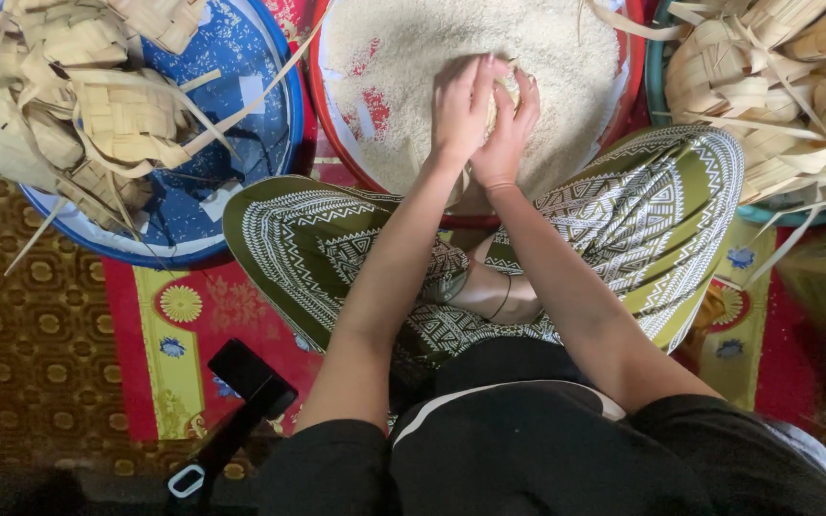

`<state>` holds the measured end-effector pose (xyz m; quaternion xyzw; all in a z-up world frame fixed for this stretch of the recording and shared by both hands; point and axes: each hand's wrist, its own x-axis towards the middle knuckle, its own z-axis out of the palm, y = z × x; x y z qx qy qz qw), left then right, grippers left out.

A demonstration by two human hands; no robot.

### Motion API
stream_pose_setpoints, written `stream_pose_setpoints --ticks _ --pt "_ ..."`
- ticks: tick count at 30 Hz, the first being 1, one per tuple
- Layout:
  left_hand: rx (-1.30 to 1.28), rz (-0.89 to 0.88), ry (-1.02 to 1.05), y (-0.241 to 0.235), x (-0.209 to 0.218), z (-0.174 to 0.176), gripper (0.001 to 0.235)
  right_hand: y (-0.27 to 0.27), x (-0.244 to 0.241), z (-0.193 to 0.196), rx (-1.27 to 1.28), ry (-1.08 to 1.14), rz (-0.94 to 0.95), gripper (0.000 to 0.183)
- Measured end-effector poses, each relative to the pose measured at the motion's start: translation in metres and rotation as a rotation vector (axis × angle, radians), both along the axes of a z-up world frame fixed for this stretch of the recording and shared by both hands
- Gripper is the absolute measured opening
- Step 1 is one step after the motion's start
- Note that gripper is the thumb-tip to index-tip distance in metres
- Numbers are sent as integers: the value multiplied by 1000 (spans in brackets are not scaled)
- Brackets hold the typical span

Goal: Filling woven palm leaf pouches with raw rice to prepare ketupat.

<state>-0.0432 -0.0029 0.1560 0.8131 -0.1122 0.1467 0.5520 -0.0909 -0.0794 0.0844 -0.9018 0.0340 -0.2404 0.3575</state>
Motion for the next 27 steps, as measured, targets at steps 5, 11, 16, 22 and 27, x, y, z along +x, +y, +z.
stream_pose_setpoints --ticks 5,11,16,22,27 --pt "139 399 288 10 21 -64 30 -1 -1 4 42 -14 24 72" --pt "-404 252 958 16 16 -62 66 0 1 -2 3 -29 2 72" --pt "-1039 227 912 23 31 -95 57 2 -3 10 -5 -36 1 69" --pt "-1053 48 433 10 16 -28 49 1 -2 9 -8 -47 8 67" --pt "-528 -111 128 -3 -4 10 47 0 -2 8 7 1 23 65"
